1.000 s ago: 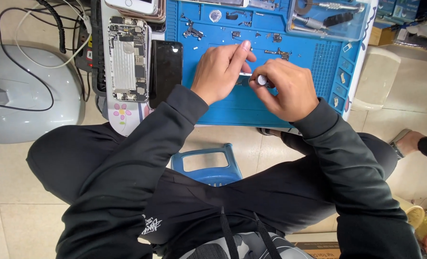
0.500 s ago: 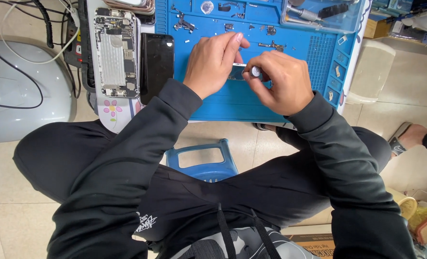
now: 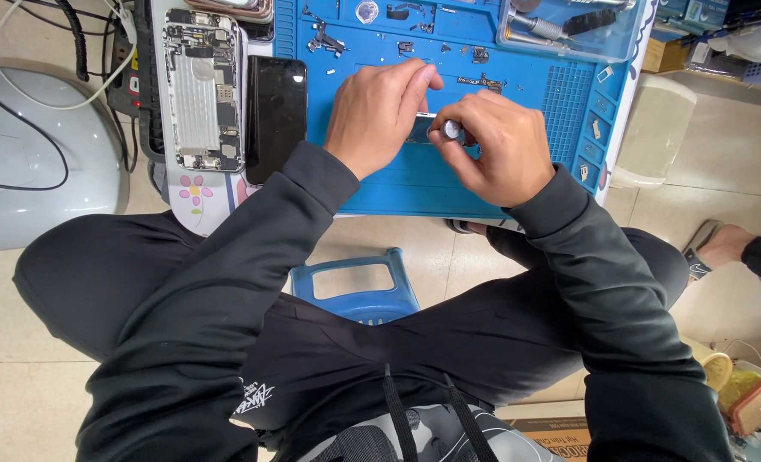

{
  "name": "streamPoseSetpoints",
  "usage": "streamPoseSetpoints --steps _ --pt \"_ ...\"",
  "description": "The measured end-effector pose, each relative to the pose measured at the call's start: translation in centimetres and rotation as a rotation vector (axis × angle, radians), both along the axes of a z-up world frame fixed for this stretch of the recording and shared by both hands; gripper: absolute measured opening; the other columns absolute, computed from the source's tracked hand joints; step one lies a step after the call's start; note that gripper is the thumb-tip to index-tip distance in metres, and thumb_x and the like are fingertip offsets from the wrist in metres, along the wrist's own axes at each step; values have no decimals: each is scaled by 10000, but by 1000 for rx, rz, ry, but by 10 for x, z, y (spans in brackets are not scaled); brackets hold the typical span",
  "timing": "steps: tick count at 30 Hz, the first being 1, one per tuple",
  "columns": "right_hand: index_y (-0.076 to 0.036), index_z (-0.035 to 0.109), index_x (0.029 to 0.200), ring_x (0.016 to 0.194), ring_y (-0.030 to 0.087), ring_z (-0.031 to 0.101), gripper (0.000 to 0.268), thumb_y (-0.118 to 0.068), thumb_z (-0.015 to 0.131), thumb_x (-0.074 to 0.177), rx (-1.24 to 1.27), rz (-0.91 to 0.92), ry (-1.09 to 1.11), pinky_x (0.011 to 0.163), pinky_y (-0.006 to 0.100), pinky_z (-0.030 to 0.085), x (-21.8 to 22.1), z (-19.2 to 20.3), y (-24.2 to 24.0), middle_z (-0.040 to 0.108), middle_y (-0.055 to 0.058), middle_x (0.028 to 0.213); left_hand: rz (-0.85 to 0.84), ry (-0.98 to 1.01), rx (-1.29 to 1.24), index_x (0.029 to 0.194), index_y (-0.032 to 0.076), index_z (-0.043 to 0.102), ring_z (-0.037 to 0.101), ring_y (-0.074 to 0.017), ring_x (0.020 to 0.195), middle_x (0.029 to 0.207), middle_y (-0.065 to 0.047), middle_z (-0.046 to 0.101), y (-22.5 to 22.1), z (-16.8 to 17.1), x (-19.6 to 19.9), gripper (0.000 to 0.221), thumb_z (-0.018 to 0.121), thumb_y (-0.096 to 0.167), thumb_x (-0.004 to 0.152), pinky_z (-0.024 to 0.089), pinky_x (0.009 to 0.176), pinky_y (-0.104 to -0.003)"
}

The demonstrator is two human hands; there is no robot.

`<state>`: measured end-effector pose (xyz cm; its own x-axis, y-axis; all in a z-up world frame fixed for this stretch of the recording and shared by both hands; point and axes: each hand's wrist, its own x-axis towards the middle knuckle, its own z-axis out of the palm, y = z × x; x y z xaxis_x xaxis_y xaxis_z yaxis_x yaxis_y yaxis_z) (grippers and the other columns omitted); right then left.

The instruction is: Cleaning and inspecting the internal components of a disassembled smartphone using tweezers and a probe tool on a repair mat.

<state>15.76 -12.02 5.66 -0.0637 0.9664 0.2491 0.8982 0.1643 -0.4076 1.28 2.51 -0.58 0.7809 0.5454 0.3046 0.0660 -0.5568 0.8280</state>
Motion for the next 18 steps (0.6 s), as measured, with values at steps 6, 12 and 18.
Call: streamPoseSetpoints --steps 6,12,18 --pt "-77 665 1044 710 242 563 52 -82 683 1093 -10 10 37 615 387 439 1 1 0 661 51 875 6 6 5 1015 142 736 675 -241 612 727 3 729 -2 -2 0 366 416 279 1129 462 492 -422" --pt "-56 662 1050 710 239 576 49 -71 684 1091 -3 23 39 629 378 457 3 0 -1 669 68 876 10 -11 23 1009 143 737 697 -261 624 771 -29 772 -2 -6 0 339 452 286 1126 484 490 -420" --pt "-51 658 1031 705 235 570 60 -58 679 1088 -18 19 64 646 377 466 2 1 -1 655 69 862 5 -25 12 993 130 737 759 -245 692 795 -36 785 -4 -5 -1 338 466 282 1126 513 498 -376"
